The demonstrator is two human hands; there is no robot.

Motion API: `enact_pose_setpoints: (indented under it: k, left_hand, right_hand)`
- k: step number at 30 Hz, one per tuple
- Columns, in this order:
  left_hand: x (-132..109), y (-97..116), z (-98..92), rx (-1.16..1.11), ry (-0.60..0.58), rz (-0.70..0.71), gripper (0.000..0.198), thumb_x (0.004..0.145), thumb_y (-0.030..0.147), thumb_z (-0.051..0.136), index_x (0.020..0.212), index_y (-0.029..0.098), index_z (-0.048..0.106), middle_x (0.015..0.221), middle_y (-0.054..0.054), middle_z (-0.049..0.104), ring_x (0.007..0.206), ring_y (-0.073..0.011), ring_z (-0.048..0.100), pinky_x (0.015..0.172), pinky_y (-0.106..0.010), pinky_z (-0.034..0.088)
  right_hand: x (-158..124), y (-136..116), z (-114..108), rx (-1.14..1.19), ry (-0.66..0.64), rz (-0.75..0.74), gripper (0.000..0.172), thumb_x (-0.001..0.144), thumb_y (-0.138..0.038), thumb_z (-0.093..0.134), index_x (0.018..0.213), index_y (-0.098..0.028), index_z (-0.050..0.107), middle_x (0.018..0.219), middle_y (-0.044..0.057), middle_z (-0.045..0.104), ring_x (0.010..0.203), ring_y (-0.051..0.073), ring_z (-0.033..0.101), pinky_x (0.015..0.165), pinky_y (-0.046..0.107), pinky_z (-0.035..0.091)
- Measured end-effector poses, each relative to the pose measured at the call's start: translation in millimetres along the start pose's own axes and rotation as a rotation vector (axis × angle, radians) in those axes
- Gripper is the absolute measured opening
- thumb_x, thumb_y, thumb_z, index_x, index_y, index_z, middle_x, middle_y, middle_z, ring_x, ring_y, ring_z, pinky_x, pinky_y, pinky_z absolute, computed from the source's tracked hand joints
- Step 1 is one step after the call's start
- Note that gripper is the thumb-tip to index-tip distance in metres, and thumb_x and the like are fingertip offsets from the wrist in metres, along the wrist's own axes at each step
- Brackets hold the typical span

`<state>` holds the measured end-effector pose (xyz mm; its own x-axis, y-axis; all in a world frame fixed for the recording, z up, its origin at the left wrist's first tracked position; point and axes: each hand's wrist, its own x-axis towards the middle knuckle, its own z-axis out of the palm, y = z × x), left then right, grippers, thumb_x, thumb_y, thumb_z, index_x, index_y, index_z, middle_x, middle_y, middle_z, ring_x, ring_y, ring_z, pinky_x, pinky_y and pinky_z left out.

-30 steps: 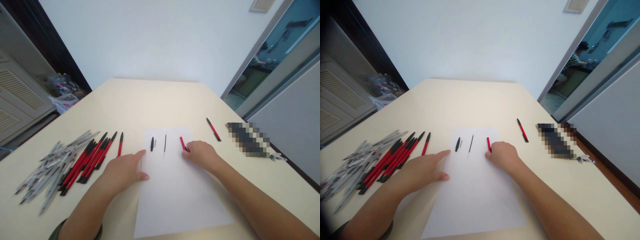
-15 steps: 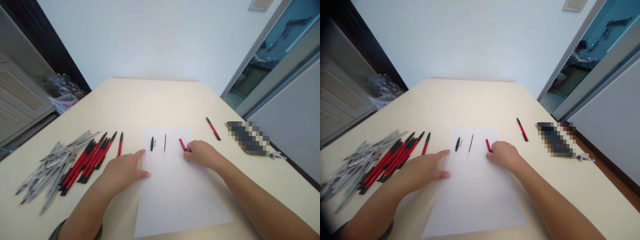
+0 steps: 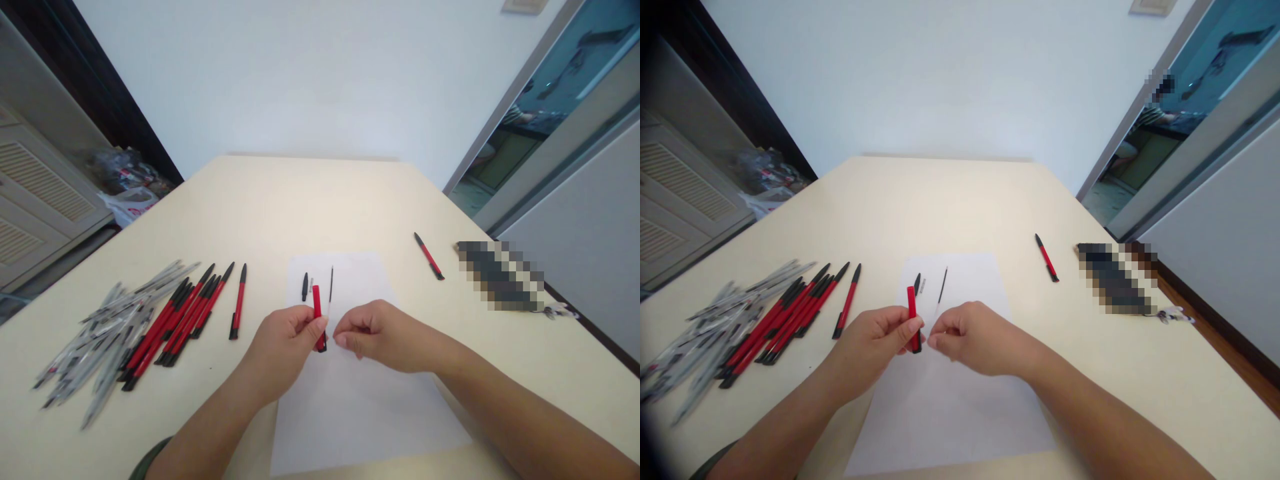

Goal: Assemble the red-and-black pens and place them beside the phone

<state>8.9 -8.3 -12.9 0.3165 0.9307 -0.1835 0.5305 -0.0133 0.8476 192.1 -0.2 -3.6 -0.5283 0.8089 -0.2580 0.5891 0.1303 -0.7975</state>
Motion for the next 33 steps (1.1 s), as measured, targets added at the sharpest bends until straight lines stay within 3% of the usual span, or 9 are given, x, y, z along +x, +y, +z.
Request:
enact_pose_setpoints:
  k: [5, 8, 14, 19, 24, 29, 33]
  left_hand:
    - [10, -19, -10.2, 0.331, 0.063, -0.06, 0.034, 0.081, 0.043, 0.034, 0.06, 0.019, 0.047, 0.058, 0.001, 0.054, 0.054, -0.0135, 0.048, 0.049, -0.024, 0.03]
    - [13, -26, -11.2, 0.396, 0.044, -0.065, 0.034, 0.081, 0.043, 0.032, 0.06, 0.019, 0.045, 0.058, 0.001, 0.053, 0.053, -0.0134, 0.048, 0.048, -0.024, 0.028]
    - [14, -28, -8.9, 0.468, 0.039, -0.047, 0.035, 0.081, 0.043, 0.031, 0.061, 0.019, 0.046, 0.057, 0.0, 0.053, 0.051, -0.0129, 0.047, 0.047, -0.024, 0.026]
    - [14, -27, -9.0, 0.485, 0.034, -0.051, 0.035, 0.081, 0.044, 0.031, 0.06, 0.019, 0.046, 0.057, 0.001, 0.054, 0.051, -0.013, 0.047, 0.046, -0.024, 0.026]
    - [13, -25, -8.8, 0.501, 0.034, -0.036, 0.035, 0.081, 0.043, 0.031, 0.061, 0.019, 0.047, 0.058, 0.0, 0.054, 0.052, -0.0134, 0.047, 0.047, -0.024, 0.026]
    - [11, -19, -7.6, 0.516, 0.061, -0.006, 0.033, 0.081, 0.041, 0.033, 0.06, 0.019, 0.046, 0.058, 0.001, 0.052, 0.052, -0.0126, 0.045, 0.047, -0.024, 0.025]
    - [8, -11, -5.4, 0.479, 0.096, 0.063, 0.032, 0.083, 0.039, 0.032, 0.061, 0.02, 0.045, 0.054, 0.003, 0.047, 0.052, -0.0119, 0.044, 0.048, -0.023, 0.025]
  right_hand:
    - [26, 21, -30, -0.152, 0.202, 0.224, 0.029, 0.074, -0.042, 0.045, 0.069, -0.016, 0.056, 0.062, 0.001, 0.058, 0.049, 0.008, 0.045, 0.046, 0.02, 0.034]
    - [50, 22, -35, -0.399, 0.259, 0.279, 0.032, 0.075, -0.044, 0.042, 0.071, -0.016, 0.057, 0.069, 0.003, 0.061, 0.054, 0.01, 0.051, 0.047, 0.02, 0.034]
    - [96, 12, -27, -0.666, 0.242, 0.316, 0.024, 0.069, -0.035, 0.05, 0.077, -0.015, 0.062, 0.081, 0.011, 0.063, 0.073, 0.02, 0.058, 0.059, 0.026, 0.039]
    - [109, 9, -28, -0.724, 0.176, 0.316, 0.026, 0.062, -0.027, 0.056, 0.083, -0.012, 0.063, 0.084, 0.015, 0.063, 0.078, 0.024, 0.058, 0.061, 0.029, 0.041]
    - [101, 8, -34, -0.672, 0.113, 0.233, 0.018, 0.061, -0.025, 0.053, 0.07, -0.013, 0.062, 0.074, 0.011, 0.064, 0.067, 0.02, 0.058, 0.053, 0.025, 0.039]
    - [73, 13, -47, -0.54, 0.127, 0.151, 0.013, 0.065, -0.024, 0.047, 0.068, -0.017, 0.057, 0.069, 0.003, 0.063, 0.061, 0.014, 0.056, 0.048, 0.021, 0.037]
    - [49, 19, -55, 0.009, 0.299, -0.01, 0.004, 0.067, -0.019, 0.048, 0.07, -0.017, 0.047, 0.061, 0.001, 0.058, 0.052, 0.01, 0.055, 0.048, 0.02, 0.041]
